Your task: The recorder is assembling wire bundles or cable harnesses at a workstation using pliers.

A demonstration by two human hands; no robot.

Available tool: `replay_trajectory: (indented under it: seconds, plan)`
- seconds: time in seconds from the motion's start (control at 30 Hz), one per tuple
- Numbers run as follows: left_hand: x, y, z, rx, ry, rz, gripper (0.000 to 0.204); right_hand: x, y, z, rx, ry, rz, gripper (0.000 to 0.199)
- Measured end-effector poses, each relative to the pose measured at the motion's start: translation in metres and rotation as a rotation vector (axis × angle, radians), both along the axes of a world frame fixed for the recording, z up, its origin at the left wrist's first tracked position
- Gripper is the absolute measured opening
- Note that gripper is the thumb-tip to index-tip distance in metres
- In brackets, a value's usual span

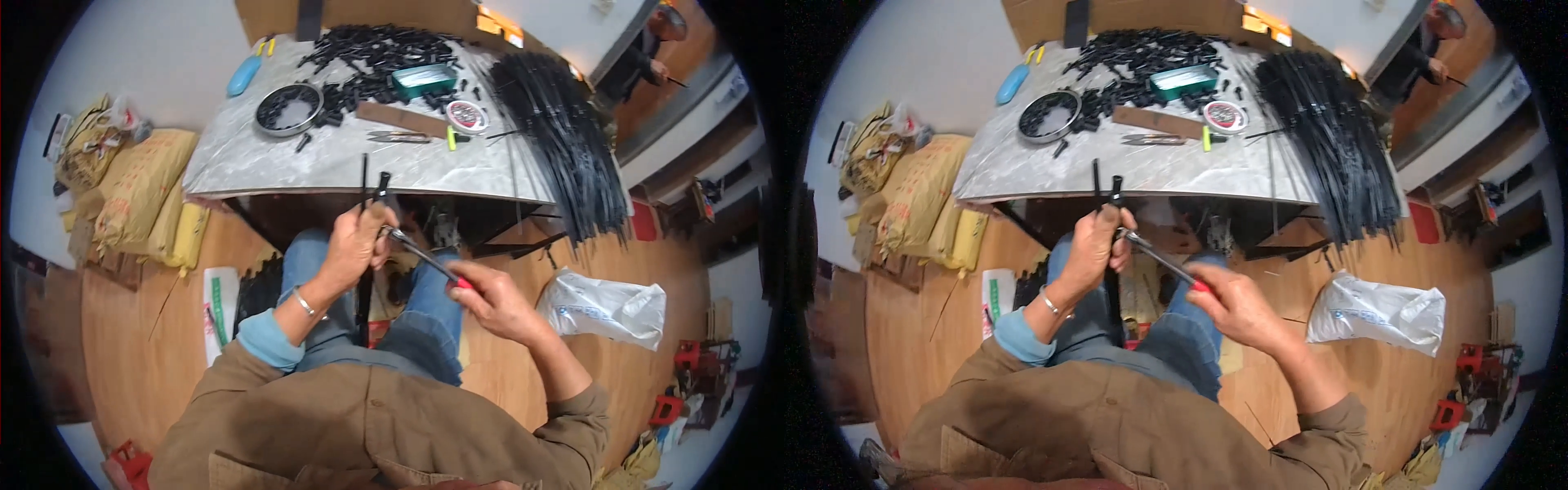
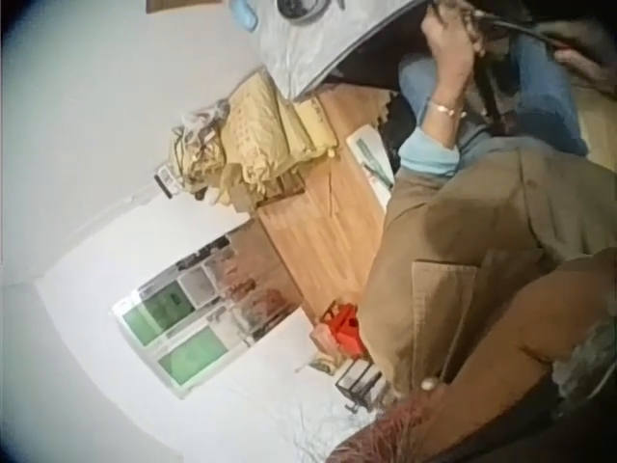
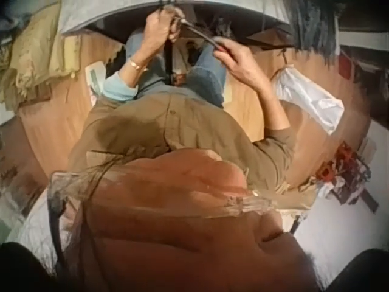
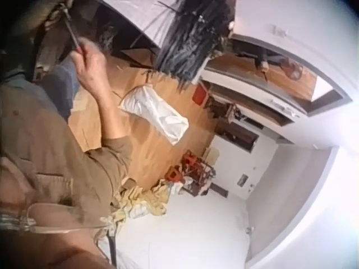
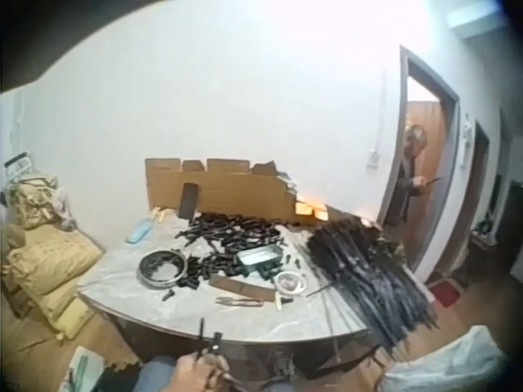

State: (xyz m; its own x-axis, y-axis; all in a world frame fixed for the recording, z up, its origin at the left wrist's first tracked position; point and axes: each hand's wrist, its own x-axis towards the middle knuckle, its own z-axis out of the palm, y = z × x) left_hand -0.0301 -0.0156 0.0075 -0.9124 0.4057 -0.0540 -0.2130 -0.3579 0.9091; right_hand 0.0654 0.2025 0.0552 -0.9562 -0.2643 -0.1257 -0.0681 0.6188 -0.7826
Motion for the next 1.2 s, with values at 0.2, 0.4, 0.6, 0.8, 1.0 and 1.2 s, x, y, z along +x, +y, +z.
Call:
replay_trajectory:
  seconds: [0.2, 0.4, 0.6, 0.8, 1.0, 1.2]
  plan:
    - [0.006, 0.000, -0.002, 0.049, 0.087, -0.088, 0.059, 0.015, 0.001, -0.005, -0.661, -0.793, 0.084, 0.024]
    - [0.010, -0.003, -0.003, 0.029, 0.060, 0.011, 0.057, 0.007, -0.007, 0.020, 0.130, 0.062, 0.042, 0.046]
    - [0.011, 0.002, 0.000, 0.076, 0.053, -0.071, 0.053, 0.023, -0.004, 0.004, -0.799, -0.772, -0.091, 0.014]
    - [0.013, 0.001, 0.005, -0.013, 0.146, -0.044, 0.056, -0.001, 0.005, 0.027, -0.190, -0.563, 0.128, 0.028]
    - [0.011, -0.004, -0.001, 0.016, 0.140, -0.057, 0.055, 0.011, 0.000, 0.018, -0.212, -0.282, -0.064, 0.022]
    - [0.021, -0.003, 0.009, -0.009, 0.174, -0.113, 0.047, 0.027, 0.007, -0.020, -1.014, -0.942, 0.008, 0.028]
